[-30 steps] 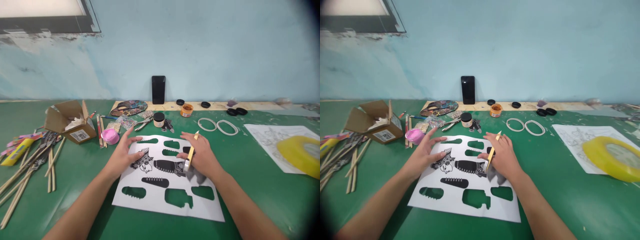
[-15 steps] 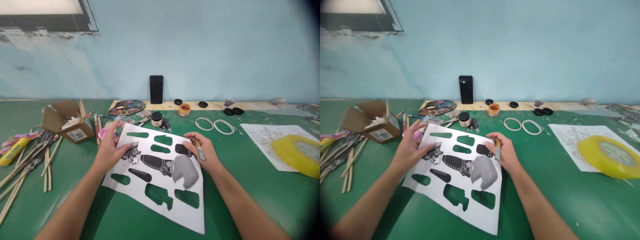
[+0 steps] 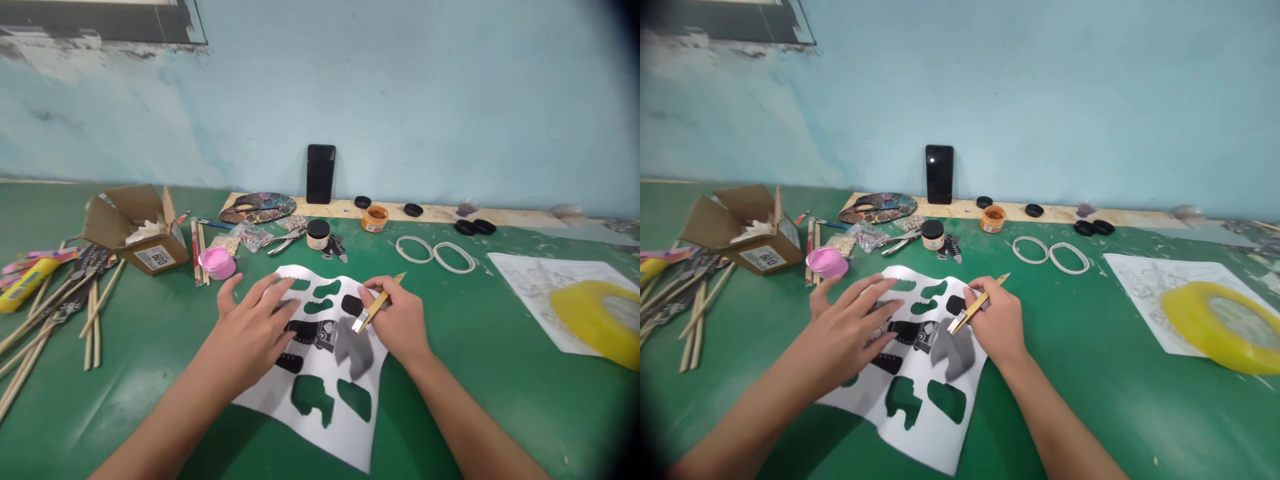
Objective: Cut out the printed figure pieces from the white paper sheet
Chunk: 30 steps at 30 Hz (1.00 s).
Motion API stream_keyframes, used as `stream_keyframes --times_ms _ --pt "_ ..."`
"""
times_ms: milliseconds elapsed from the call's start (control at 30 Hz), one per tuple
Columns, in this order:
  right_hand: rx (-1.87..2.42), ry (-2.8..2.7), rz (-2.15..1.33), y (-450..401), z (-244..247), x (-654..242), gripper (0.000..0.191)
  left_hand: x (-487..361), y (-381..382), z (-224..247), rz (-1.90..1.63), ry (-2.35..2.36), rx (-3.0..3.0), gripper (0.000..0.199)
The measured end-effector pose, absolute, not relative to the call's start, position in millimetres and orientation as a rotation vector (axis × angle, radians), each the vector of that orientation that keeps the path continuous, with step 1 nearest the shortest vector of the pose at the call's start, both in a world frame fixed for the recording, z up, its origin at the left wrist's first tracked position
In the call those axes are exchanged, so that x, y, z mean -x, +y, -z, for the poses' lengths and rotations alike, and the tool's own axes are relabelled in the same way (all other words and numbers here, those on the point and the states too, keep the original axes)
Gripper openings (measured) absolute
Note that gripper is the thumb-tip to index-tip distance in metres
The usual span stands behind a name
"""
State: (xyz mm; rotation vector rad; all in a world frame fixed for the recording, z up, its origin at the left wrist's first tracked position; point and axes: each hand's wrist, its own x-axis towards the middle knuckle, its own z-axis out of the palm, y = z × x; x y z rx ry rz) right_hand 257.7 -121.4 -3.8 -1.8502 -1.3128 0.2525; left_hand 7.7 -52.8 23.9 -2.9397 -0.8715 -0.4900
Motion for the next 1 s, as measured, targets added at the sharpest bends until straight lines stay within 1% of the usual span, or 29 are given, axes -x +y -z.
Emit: stream_keyframes --times_ms 133,200,300,400,533,600,667,733,833,900,1000 --pt "1.882 -1.172 -0.416 -119 7 -260 0.018 -7 -49 -15 0.483 -0.998 2.824 0.043" --pt "1.9 -1.19 -0.512 -120 8 -261 0.016 -5 -41 -11 0.525 -1.091 2.737 0.045" --pt "1.892 -1.363 -0.581 -123 6 -258 0.012 -2 -30 -8 0.573 -1.157 2.66 0.041" --pt "1.881 -1.49 -0.599 -124 4 -254 0.011 -2 -23 -8 0.592 -1.121 2.632 0.036" --pt "1.943 -1.401 -0.483 -123 4 -251 0.012 -6 -20 -10 0.686 -1.074 2.565 0.035" --pt "1.948 -1.344 -0.443 -121 6 -250 0.013 -7 -20 -11 0.701 -0.988 2.631 0.029" --pt "1.93 -1.315 -0.438 -121 7 -247 0.015 -8 -22 -10 0.635 -0.895 2.777 0.027" --pt "1.904 -1.315 -0.464 -123 8 -243 0.015 -7 -23 -9 0.495 -0.877 2.904 0.035" --pt "1.877 -1.37 -0.514 -126 8 -237 0.012 -4 -23 -7 0.312 -0.928 2.98 0.057" --pt "1.885 -1.435 -0.511 -128 7 -235 0.01 -1 -23 -8 0.255 -0.912 3.027 0.069" --pt "1.932 -1.501 -0.439 -128 7 -237 0.007 1 -24 -12 0.207 -0.837 3.105 0.074"
